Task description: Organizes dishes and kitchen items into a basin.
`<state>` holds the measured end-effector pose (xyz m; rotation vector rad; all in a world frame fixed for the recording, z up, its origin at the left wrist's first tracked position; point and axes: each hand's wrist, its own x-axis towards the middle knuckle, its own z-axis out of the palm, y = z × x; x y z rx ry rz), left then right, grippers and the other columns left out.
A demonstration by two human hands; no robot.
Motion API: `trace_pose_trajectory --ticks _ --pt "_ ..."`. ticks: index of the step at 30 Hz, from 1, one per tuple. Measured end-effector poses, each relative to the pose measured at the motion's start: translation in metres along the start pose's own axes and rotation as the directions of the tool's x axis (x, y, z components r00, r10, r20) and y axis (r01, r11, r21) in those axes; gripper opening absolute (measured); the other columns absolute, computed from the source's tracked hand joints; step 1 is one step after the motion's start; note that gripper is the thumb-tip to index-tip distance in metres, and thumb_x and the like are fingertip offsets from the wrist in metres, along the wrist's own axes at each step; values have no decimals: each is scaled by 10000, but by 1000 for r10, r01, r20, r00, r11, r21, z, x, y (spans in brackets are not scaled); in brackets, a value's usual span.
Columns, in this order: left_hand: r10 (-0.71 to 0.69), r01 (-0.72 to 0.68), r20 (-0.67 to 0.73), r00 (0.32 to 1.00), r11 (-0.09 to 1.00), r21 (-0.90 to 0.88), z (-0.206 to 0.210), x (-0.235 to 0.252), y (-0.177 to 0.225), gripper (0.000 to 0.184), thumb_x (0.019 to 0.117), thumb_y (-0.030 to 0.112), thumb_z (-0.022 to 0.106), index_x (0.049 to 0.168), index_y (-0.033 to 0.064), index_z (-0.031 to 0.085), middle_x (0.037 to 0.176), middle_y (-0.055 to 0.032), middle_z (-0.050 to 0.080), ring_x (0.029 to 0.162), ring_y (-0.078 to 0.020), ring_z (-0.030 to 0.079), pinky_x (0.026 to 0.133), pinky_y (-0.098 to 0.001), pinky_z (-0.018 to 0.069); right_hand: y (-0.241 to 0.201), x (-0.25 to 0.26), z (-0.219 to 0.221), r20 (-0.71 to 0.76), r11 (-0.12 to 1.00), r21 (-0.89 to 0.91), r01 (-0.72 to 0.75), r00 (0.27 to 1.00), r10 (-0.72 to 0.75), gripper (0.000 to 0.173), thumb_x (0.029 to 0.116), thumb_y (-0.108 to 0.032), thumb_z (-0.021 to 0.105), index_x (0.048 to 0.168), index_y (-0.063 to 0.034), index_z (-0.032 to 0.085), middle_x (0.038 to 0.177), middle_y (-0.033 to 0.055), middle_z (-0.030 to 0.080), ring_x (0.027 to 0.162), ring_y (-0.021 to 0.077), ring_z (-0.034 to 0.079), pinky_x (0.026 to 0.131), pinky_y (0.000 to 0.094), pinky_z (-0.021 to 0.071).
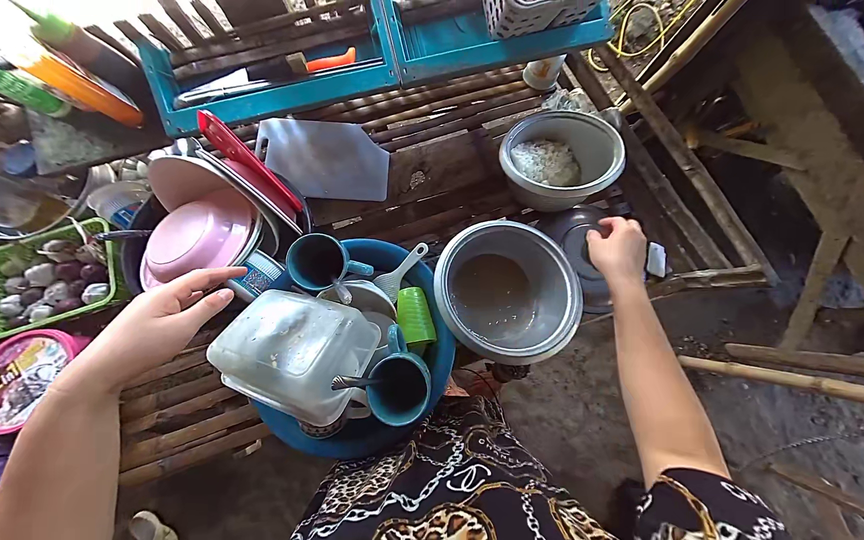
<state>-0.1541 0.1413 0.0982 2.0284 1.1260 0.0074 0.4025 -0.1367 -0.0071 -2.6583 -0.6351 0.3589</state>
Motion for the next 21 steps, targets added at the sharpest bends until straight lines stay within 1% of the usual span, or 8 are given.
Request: trace_pose_trajectory --ticks 2,5,9,11,13,15,18,21 --pt "32 -32 -4 999 999 20 -1 1 9 404 1045 357 512 1407 210 612 1332 -39 670 1170 -169 651 997 -507 511 30 28 15 49 982 -58 -182 982 185 551 943 -317 711 1320 72 604 1411 377 486 1290 536 515 1015 712 432" --pt "75 -75 16 997 997 36 -2 4 29 392 1039 346 520 1398 219 614 1298 -5 680 1121 -121 659 973 -469 529 51 41 30 92 970 -116 -213 970 224 567 927 -370 744 1241 91 641 1360 394 524 1289 548 515 1022 703 431" --pt "145 -149 66 987 987 57 2 20 52 395 1031 371 524 1397 254 619 1333 28 662 1146 -104 653 987 -462 537 32 55 30 -73 977 160 -138 986 151 597 1040 -432 541 1303 101 599 1332 369 570 1283 514 541 1069 670 412" --pt "183 -189 94 979 980 63 8 31 66 393 1028 388 526 1387 261 626 1372 40 640 1192 -103 634 1010 -462 527 5 72 28 -3 843 473 -258 956 294 779 1028 -616 463 1391 70 531 1283 302 637 1148 401 670 971 565 544" --pt "245 -254 117 962 965 64 17 41 78 396 1027 392 530 1379 242 631 1395 45 626 1258 -102 599 1064 -452 507 -18 87 29 281 550 696 -462 880 383 936 945 -763 479 1492 -6 403 1309 289 610 1041 387 707 834 532 614" --pt "307 -320 137 942 944 81 25 46 89 410 1031 389 517 1383 212 630 1404 19 619 1300 -116 571 1096 -457 478 -26 99 38 440 388 721 -574 812 384 775 968 -593 582 1492 -46 416 1301 280 612 992 391 703 776 523 612" --pt "360 -377 151 921 920 106 30 45 94 426 1039 422 481 1382 227 641 1405 12 625 1321 -114 561 1123 -430 460 -20 104 45 488 223 761 -609 765 421 479 903 -74 582 1368 -15 484 1194 242 625 943 331 692 734 451 615" --pt "357 -369 128 925 925 92 26 40 84 443 1036 452 472 1381 234 644 1407 18 625 1321 -116 565 1128 -417 460 -5 92 48 466 174 792 -585 764 447 415 858 8 587 1267 -6 517 1064 193 607 840 261 643 690 391 575"
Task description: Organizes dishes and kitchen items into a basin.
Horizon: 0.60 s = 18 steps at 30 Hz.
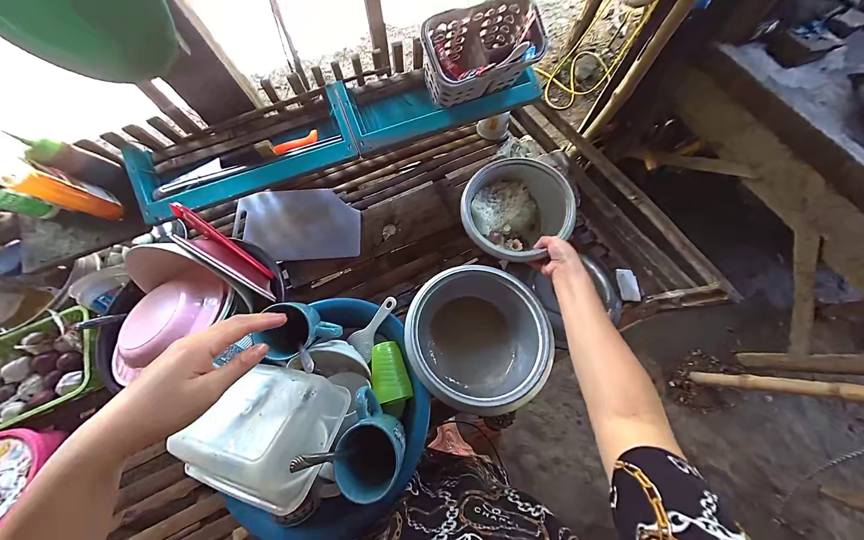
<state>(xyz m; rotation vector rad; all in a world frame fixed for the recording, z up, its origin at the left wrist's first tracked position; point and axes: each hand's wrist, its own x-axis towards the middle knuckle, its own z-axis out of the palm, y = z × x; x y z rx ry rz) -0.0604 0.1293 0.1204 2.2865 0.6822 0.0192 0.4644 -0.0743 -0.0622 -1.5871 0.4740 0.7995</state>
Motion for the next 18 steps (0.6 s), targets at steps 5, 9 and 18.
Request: trace_pose_trajectory --ticks 5,9,18 --pt "-116 112 -61 991 992 -65 -2 -15 -12 434 1024 466 471 1359 260 653 1385 50 641 1241 -90 616 1041 -373 523 13 -18 -9 80 997 72 -5 997 -1 280 855 13 570 1126 -42 527 906 145 612 716 216 635 605 357 567" --pt "-131 124 -52 990 986 -115 3 -16 -11 416 1024 434 481 1360 263 657 1394 60 637 1281 -96 594 1089 -369 493 2 -32 13 119 999 46 22 992 -28 289 868 -7 566 1154 -34 540 933 149 628 746 222 648 621 377 570" --pt "-152 137 -194 969 986 -92 -1 -62 -10 428 1022 413 475 1347 205 662 1374 13 657 1262 -109 615 1080 -345 503 -14 -27 93 134 989 -120 83 989 -67 353 846 9 607 1196 -5 567 1007 173 622 797 243 642 651 392 573"
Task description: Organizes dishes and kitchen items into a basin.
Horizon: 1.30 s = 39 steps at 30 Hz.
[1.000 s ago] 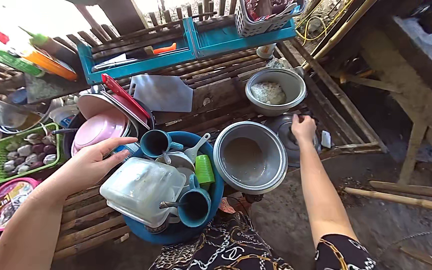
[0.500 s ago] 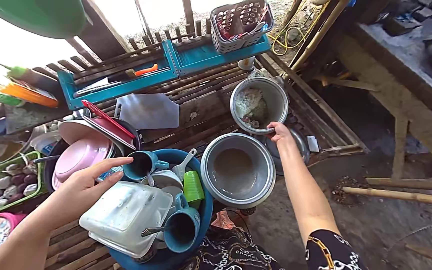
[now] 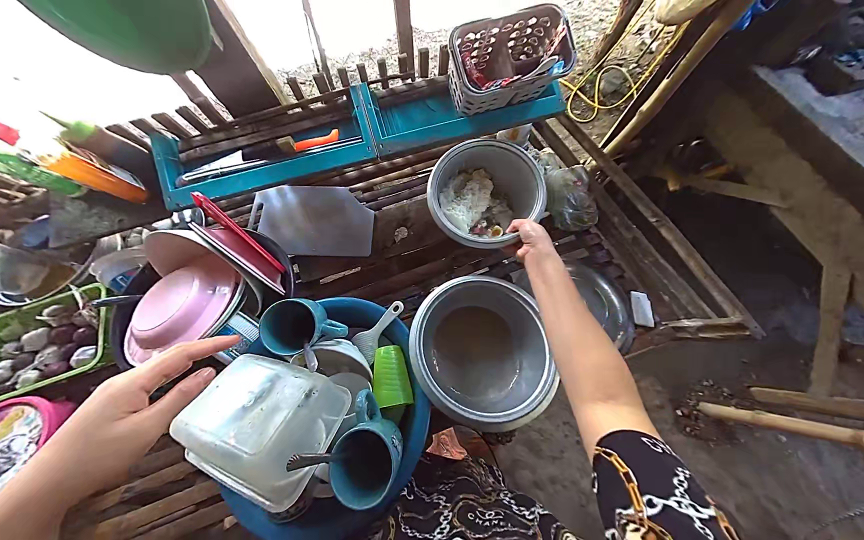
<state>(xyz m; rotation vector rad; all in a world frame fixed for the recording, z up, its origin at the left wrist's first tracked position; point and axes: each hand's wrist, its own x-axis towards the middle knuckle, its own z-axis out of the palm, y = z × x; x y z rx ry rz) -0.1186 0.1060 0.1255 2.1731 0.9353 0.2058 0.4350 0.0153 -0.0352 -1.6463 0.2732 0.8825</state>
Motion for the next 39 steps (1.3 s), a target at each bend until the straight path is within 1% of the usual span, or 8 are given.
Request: trace_pose_trajectory --ticks 10,14,18,22,26,30,33,39 --pt "-111 120 108 988 990 -76 -25 -24 5 442 1052 176 451 1406 -75 533 1452 -230 553 1343 -187 549 1130 -327 432 7 27 23 124 955 275 -110 989 78 445 928 -40 587 1361 -23 485 1150 216 621 896 295 680 719 412 608" --pt "-111 121 105 988 988 -93 -21 -11 7 426 1050 185 458 1402 -34 555 1451 -181 572 1338 -162 554 1126 -321 439 -2 39 -17 349 957 -289 39 935 67 558 1007 -369 651 1426 -30 508 1248 170 665 1066 273 690 892 429 588" --pt "-118 127 89 989 987 -103 -16 -3 12 432 1039 211 468 1393 -14 573 1437 -162 587 1321 -147 567 1116 -302 447 -11 15 -70 59 334 -935 122 979 -194 399 835 -249 797 1062 61 689 1107 277 688 1028 430 681 845 647 532" --pt "-96 100 45 994 990 -99 -11 -1 3 436 1022 274 481 1369 46 612 1404 -99 628 1284 -112 597 1090 -278 473 11 -6 -110 -80 -42 -995 -89 983 -168 540 798 -367 852 1105 48 690 1210 292 662 1144 457 647 859 678 514" --pt "-105 106 21 994 989 -98 -14 -3 1 427 1013 314 484 1358 116 639 1385 -40 650 1250 -105 619 1065 -284 495 18 -6 -140 -96 148 -987 -65 972 -212 374 861 -261 786 991 74 685 1130 317 672 1080 480 660 852 682 511" --pt "-95 95 11 995 992 -81 -15 -9 -5 423 1025 348 477 1359 145 640 1388 -27 648 1258 -104 616 1079 -306 492 12 -6 -148 -77 31 -997 -75 993 -86 565 849 -375 844 1111 95 671 1185 314 656 1105 458 656 923 657 504" --pt "-102 101 -14 995 991 -88 -13 -19 -8 421 1029 367 475 1360 169 644 1388 -4 650 1247 -92 621 1070 -298 500 27 8 -157 -86 56 -995 -83 994 -62 422 852 -270 829 1053 70 683 1057 273 684 947 390 686 843 586 540" --pt "-172 162 -95 980 981 -111 -23 -60 -17 424 1030 302 465 1369 105 628 1382 -50 647 1239 -82 616 1066 -275 485 7 -10 -173 -46 243 -970 2 981 -190 400 931 -276 734 1182 35 707 1239 305 650 1169 446 623 1004 644 457"
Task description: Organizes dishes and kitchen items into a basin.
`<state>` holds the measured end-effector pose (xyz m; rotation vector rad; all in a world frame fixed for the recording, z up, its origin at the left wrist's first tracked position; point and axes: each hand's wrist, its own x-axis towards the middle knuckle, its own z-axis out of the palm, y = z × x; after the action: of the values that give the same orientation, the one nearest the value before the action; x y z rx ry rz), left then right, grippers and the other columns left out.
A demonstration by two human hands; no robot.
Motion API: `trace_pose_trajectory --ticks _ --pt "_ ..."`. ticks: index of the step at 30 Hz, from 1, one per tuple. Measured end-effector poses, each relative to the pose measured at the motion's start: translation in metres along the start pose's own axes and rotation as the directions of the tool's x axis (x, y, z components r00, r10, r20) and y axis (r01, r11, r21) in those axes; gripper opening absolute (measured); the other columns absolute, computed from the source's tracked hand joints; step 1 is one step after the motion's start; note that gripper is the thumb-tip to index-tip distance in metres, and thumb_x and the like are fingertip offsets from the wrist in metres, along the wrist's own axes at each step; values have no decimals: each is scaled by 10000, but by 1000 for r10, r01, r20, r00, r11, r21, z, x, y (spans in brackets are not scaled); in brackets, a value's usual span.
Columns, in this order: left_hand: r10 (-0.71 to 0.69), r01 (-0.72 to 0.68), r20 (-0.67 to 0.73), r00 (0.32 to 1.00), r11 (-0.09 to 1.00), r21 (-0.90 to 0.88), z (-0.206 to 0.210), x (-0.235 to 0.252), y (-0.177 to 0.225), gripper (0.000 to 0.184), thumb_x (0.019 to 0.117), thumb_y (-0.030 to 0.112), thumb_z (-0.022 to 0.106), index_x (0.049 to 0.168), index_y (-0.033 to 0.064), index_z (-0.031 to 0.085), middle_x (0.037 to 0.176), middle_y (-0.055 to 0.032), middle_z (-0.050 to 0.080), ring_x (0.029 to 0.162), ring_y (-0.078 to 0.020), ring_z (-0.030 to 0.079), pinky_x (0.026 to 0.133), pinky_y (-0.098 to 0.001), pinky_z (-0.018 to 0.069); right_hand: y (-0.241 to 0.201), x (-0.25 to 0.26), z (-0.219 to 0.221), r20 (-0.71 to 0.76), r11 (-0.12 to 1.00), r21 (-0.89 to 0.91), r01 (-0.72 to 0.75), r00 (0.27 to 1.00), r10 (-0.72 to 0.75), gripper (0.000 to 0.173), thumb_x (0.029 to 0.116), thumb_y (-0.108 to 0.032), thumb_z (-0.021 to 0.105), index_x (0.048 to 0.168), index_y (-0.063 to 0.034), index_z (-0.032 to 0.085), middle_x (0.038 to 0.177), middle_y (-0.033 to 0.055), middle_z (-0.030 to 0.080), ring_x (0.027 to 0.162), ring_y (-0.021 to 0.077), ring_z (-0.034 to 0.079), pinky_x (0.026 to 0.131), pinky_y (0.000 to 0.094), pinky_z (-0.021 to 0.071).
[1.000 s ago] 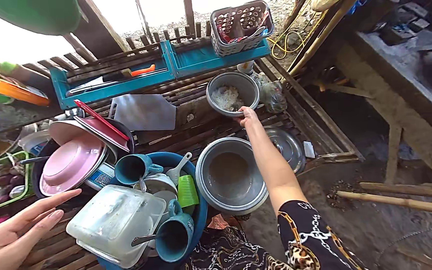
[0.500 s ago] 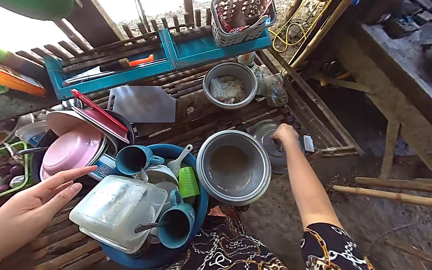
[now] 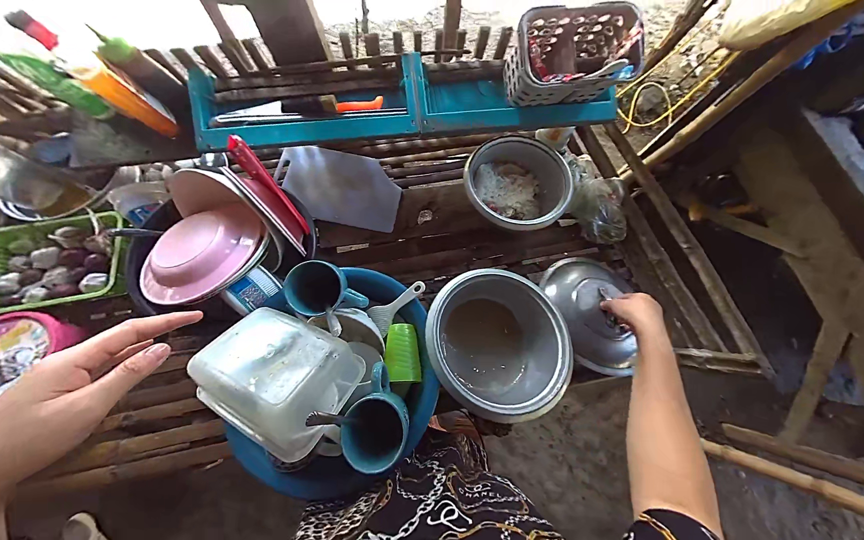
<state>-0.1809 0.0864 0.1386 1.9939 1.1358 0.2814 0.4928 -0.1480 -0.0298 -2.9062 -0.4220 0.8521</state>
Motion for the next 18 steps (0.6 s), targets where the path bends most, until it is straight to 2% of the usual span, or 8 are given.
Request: trace_pose_trajectory --ticks 3,5,7,10,14,18 --pt "-36 34 -50 998 999 -28 -7 -17 -10 416 1033 284 461 1363 99 632 1388 -64 647 1278 -113 602 1104 -302 461 -13 -9 -28 -122 996 65 54 992 -45 439 926 -327 750 1155 46 712 1224 336 644 1201 494 585 1023 682 414" --pt "-56 54 -67 996 998 -45 -7 -26 -15 421 1035 284 451 1370 98 627 1394 -66 644 1294 -125 592 1119 -317 451 -35 -17 -43 -223 994 41 98 971 -86 450 928 -357 749 1107 54 719 1193 361 645 1191 531 581 997 728 404" --pt "-82 77 -81 993 995 -64 -4 -32 -15 419 1034 276 450 1368 95 626 1398 -66 640 1290 -125 593 1111 -319 458 -66 -27 -55 -327 993 -26 113 938 -116 450 926 -345 723 1071 80 707 1179 386 636 1175 565 581 929 767 417" --pt "-95 85 -111 989 992 -94 1 -41 -15 405 1028 271 465 1356 105 636 1381 -49 652 1255 -110 615 1074 -292 487 -124 -43 -71 -409 992 -93 91 904 -121 434 900 -301 702 994 121 664 1197 395 614 1180 560 582 880 748 445" --pt "-112 96 -141 984 989 -114 1 -57 -23 409 1032 270 465 1368 103 629 1388 -57 648 1270 -135 610 1082 -302 485 -192 -44 -75 -419 984 -113 138 891 -173 452 884 -308 705 1007 124 651 1221 370 616 1194 517 595 885 710 461" --pt "-175 149 -172 970 977 -150 2 -74 -30 414 1023 254 472 1368 82 623 1406 -73 636 1293 -155 599 1107 -317 467 -249 -21 -51 -346 971 -76 225 908 -237 478 873 -334 713 1063 103 664 1241 340 627 1209 495 597 903 704 469"
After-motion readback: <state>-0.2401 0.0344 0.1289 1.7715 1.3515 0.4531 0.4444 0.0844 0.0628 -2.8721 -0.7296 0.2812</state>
